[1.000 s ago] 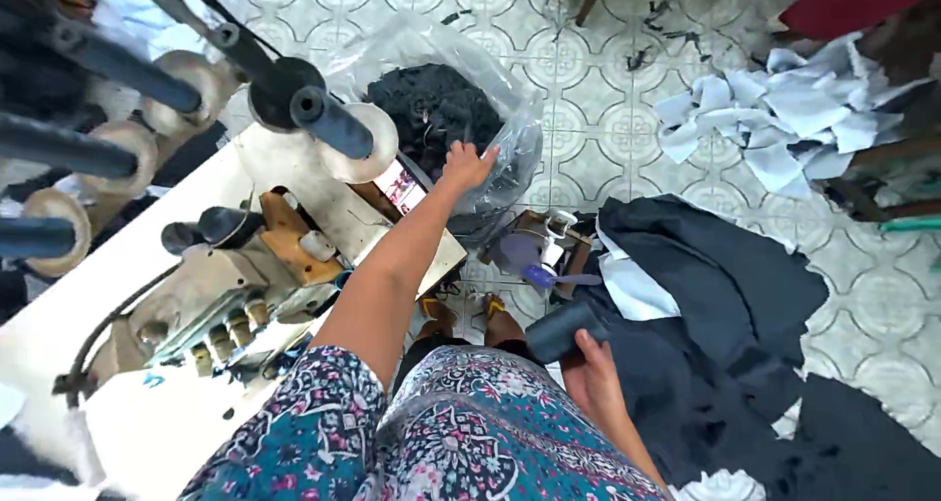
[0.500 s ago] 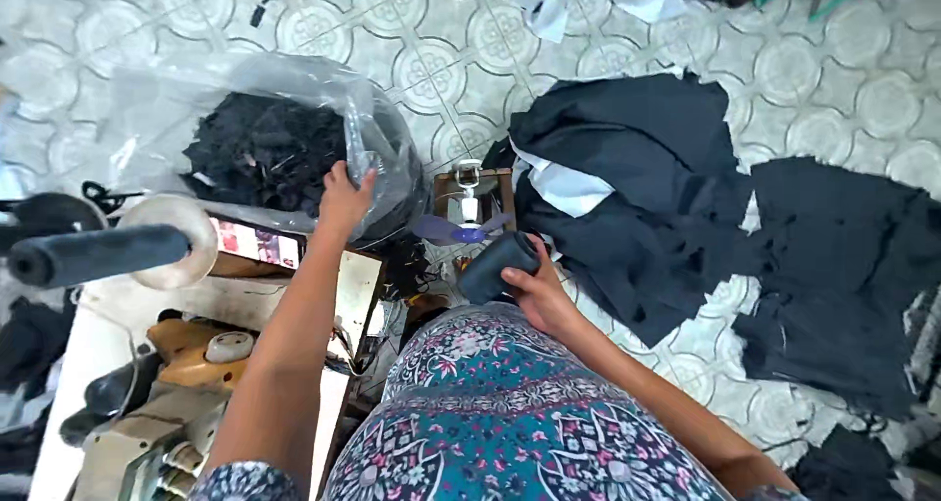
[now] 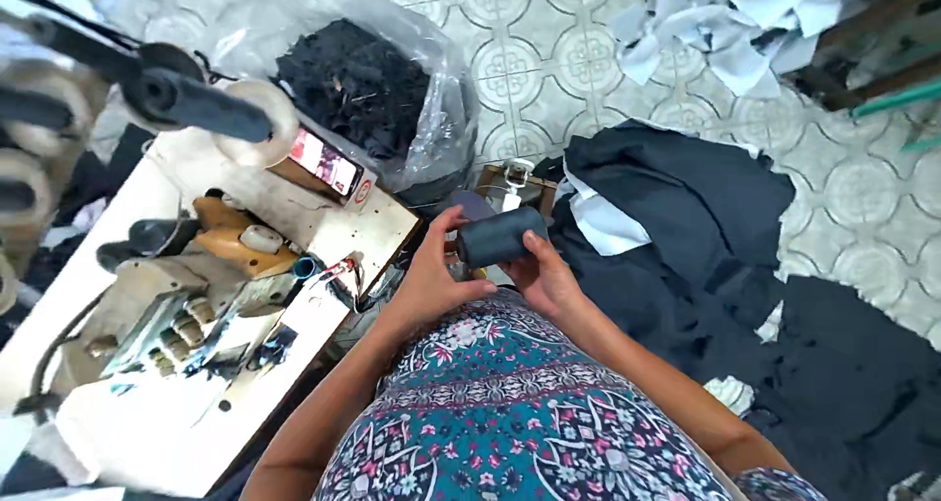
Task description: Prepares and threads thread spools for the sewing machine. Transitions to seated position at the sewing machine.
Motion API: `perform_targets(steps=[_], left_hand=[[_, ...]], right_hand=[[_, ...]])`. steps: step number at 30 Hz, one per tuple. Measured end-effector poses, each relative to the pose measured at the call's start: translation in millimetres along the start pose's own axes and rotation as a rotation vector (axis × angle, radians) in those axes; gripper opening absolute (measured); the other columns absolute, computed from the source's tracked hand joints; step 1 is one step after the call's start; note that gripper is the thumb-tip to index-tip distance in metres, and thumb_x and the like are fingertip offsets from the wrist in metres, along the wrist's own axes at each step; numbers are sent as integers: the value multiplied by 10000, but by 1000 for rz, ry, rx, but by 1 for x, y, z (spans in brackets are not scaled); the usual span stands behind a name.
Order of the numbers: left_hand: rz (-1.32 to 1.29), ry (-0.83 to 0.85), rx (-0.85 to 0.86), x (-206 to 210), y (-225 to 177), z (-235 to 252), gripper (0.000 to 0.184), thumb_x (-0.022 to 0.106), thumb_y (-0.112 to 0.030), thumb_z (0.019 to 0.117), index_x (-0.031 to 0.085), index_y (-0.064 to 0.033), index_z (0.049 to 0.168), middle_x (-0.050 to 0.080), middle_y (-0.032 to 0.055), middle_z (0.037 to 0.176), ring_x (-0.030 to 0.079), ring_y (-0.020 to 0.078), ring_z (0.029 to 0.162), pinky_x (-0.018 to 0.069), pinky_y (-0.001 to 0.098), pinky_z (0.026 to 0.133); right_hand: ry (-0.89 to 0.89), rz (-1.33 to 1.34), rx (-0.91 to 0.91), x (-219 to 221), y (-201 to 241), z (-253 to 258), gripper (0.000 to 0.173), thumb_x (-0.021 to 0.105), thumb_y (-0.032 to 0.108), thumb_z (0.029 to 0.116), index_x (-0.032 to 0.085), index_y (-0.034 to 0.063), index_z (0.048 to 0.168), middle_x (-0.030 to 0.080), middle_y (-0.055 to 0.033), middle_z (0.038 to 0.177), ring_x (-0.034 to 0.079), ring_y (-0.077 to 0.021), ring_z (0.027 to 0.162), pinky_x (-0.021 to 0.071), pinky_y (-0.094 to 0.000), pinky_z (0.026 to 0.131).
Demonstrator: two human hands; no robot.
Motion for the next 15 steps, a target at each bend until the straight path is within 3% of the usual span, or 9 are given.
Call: perform_targets(steps=[5, 8, 9, 11, 13, 14, 15], left_hand=[[-3, -67, -104, -40, -2, -30, 871, 841, -272, 799, 385, -92, 1519, 613, 132, 1287, 710, 175, 913, 627, 352, 721], [-8, -114, -49, -69, 4, -55, 704, 831, -208, 838, 497, -99, 1448, 588, 121, 1349, 714, 172, 952, 639, 354, 735], [-1, -115, -1, -81, 7, -65, 670, 822, -201, 841, 521, -98, 1430, 581, 115, 1361, 704, 165, 994, 636, 348, 763], [17, -70, 120, -107, 12, -87, 663, 840, -202, 810, 562, -66, 1397, 591, 114, 1337, 679, 158, 1051, 624, 330, 804], [23, 25, 198, -132, 14, -108, 633, 849, -222, 792, 603, -48, 1348, 611, 96, 1313, 666, 128, 1090, 619, 301, 838], [27, 69, 213, -142, 16, -117, 623, 839, -253, 805, 612, -47, 1347, 616, 91, 1304, 659, 116, 1091, 610, 289, 844], [37, 101, 217, -150, 19, -126, 618, 818, -285, 829, 611, -49, 1361, 618, 92, 1296, 654, 116, 1097, 605, 290, 855]], right_hand=[[128, -84, -8, 33, -24, -2, 793, 868, 279, 761, 378, 272, 1384, 644, 7, 1206, 670, -142, 1066, 571, -345, 931], [217, -131, -20, 53, -46, -5, 823, 920, 388, 701, 414, 282, 1341, 644, 16, 1201, 669, -152, 1073, 578, -365, 927], [268, -158, -15, 59, -53, -6, 763, 891, 501, 720, 454, 287, 1308, 654, 28, 1180, 673, -145, 1054, 584, -365, 906], [377, -247, 10, 71, -65, -7, 592, 678, 754, 793, 586, 302, 1163, 703, 71, 1031, 695, -93, 918, 604, -319, 780], [567, -364, 78, 83, -76, -4, 625, 468, 871, 825, 662, 312, 1027, 709, 98, 915, 676, -34, 806, 578, -258, 675], [665, -418, 126, 90, -83, -2, 651, 469, 873, 821, 671, 288, 1024, 710, 90, 896, 669, -27, 776, 569, -245, 651], [760, -471, 185, 98, -91, -1, 664, 545, 842, 812, 667, 255, 1097, 717, 69, 922, 679, -38, 783, 578, -251, 656]])
Point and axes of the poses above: each hand's wrist, its own z-axis towards the middle knuckle, its own x-axis out of the palm, y = z × x, the point moved 1 cm from there along z, towards the middle knuckle
